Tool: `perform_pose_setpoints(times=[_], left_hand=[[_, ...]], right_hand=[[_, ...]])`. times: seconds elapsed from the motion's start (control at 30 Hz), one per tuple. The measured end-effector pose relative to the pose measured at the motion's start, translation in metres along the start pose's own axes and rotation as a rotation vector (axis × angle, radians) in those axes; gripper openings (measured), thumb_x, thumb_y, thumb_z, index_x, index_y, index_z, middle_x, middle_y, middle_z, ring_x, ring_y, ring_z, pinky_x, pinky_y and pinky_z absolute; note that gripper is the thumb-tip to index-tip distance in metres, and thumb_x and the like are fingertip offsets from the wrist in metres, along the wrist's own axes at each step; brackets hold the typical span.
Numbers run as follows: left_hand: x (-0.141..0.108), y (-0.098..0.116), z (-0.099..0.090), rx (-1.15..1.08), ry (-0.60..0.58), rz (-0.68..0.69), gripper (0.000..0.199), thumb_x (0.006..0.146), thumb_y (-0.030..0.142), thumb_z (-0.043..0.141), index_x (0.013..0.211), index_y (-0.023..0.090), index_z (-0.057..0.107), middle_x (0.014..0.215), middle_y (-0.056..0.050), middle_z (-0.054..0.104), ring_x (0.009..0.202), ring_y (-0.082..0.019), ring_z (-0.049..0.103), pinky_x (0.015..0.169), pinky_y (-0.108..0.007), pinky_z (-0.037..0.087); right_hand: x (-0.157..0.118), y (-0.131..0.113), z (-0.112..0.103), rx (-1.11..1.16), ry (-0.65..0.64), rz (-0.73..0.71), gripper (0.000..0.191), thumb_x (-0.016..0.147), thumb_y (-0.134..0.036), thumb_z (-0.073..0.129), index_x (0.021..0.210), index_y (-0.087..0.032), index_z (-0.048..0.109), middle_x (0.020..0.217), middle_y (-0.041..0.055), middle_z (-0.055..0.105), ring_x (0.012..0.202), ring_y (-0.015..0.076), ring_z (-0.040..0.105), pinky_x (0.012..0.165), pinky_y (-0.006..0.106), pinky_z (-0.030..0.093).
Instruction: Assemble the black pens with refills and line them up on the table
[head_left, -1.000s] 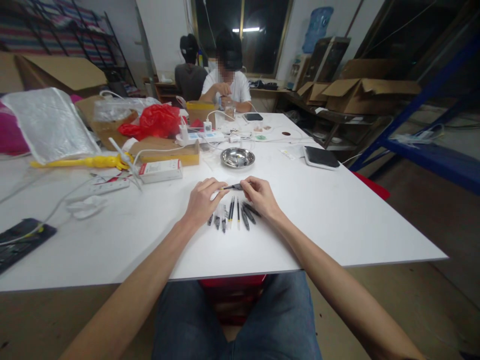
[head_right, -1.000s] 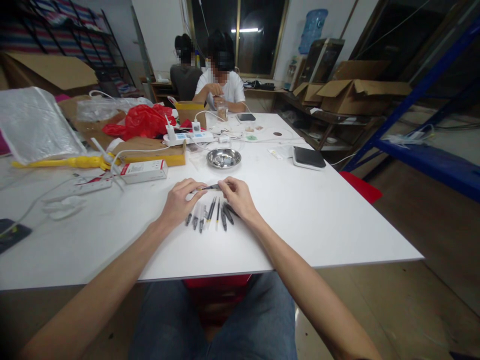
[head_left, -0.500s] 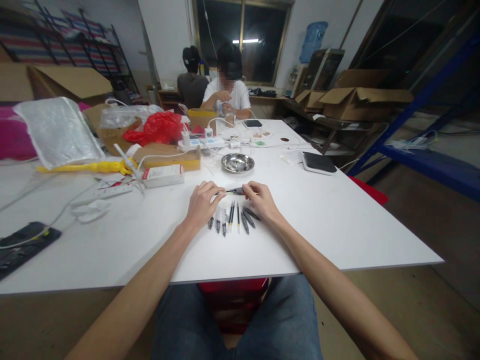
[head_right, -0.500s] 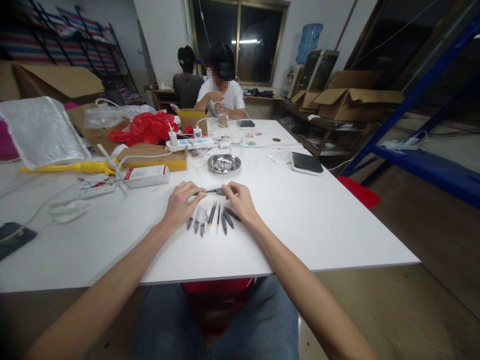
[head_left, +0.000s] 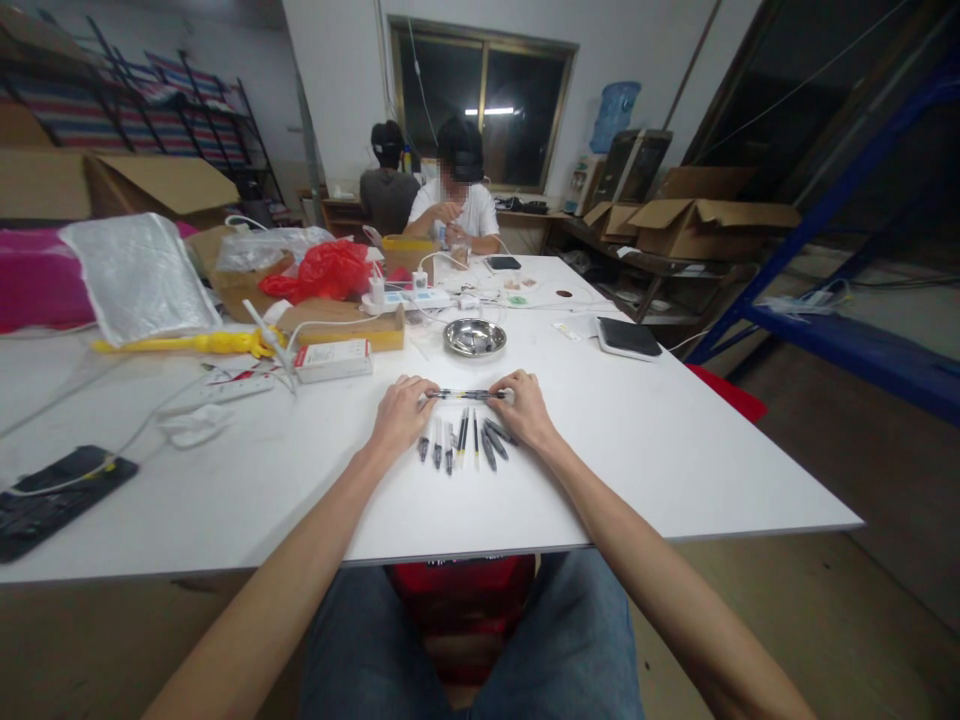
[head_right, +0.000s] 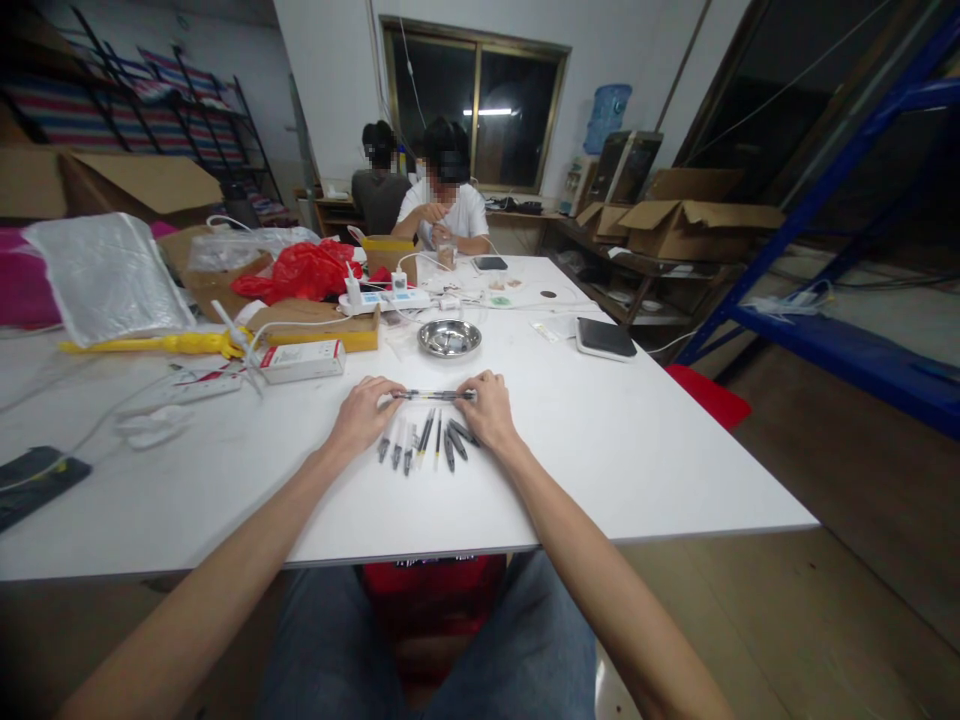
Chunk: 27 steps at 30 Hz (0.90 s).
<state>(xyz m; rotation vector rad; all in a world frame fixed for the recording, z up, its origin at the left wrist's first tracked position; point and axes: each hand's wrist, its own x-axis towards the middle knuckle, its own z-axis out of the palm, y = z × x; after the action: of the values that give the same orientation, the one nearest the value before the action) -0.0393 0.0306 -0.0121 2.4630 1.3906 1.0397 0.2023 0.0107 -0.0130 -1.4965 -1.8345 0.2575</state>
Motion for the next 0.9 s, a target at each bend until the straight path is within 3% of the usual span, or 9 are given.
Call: perform_pose_setpoints(times=[0.2,0.3,0.43,0.57,0.73,0.9], left_hand=[[-0.003,0.003,-0.007,0.030,0.054,-0.051,0.017,0.091,0.018,0.050,0.091,0.021,0.067,0.094,-0.006,0.070,0.096,-0.023,0.062,0.085,-0.036,0.046],[-0.006,0.010,-0.011,0.102,0.027,-0.190,0.017,0.092,0.026,0.050,0.082,0.023,0.064,0.075,-0.003,0.066,0.073,-0.021,0.061,0.066,-0.031,0.040],[-0.012,0.018,-0.013,0.249,-0.059,-0.283,0.027,0.088,0.032,0.055,0.063,0.022,0.053,0.054,0.000,0.054,0.053,-0.018,0.051,0.054,-0.029,0.024],[-0.013,0.020,-0.013,0.371,-0.147,-0.251,0.027,0.087,0.030,0.053,0.061,0.022,0.052,0.058,-0.002,0.057,0.058,-0.019,0.054,0.054,-0.029,0.020],[-0.009,0.019,-0.018,0.457,-0.234,-0.270,0.028,0.093,0.035,0.043,0.075,0.022,0.060,0.073,-0.006,0.066,0.074,-0.024,0.063,0.058,-0.030,0.028],[-0.009,0.016,-0.018,0.415,-0.253,-0.298,0.025,0.093,0.042,0.046,0.088,0.023,0.061,0.079,-0.006,0.068,0.080,-0.026,0.065,0.061,-0.031,0.033]], right_hand=[[-0.001,-0.007,-0.004,-0.048,0.026,0.003,0.013,0.082,-0.016,0.069,0.094,-0.020,0.072,0.101,0.0090,0.060,0.101,0.0271,0.050,0.090,0.039,0.040],[-0.001,-0.016,-0.007,-0.055,0.024,-0.040,0.002,0.085,-0.019,0.067,0.088,-0.019,0.067,0.091,0.0068,0.061,0.091,0.0243,0.052,0.082,0.035,0.040],[-0.004,-0.028,-0.006,-0.074,-0.123,-0.104,0.025,0.092,-0.028,0.062,0.069,-0.020,0.056,0.068,0.0038,0.060,0.074,0.0209,0.051,0.068,0.032,0.034],[-0.007,-0.038,-0.003,-0.223,-0.196,-0.132,0.030,0.095,-0.024,0.053,0.066,-0.020,0.057,0.068,0.0061,0.063,0.072,0.0205,0.052,0.067,0.032,0.031],[-0.008,-0.045,-0.004,-0.380,-0.289,-0.094,0.029,0.096,-0.026,0.047,0.075,-0.018,0.064,0.078,0.0072,0.070,0.076,0.0206,0.059,0.071,0.031,0.033],[-0.008,-0.050,-0.004,-0.459,-0.347,-0.084,0.026,0.095,-0.031,0.048,0.084,-0.018,0.067,0.087,0.0082,0.072,0.080,0.0221,0.063,0.069,0.031,0.035]])
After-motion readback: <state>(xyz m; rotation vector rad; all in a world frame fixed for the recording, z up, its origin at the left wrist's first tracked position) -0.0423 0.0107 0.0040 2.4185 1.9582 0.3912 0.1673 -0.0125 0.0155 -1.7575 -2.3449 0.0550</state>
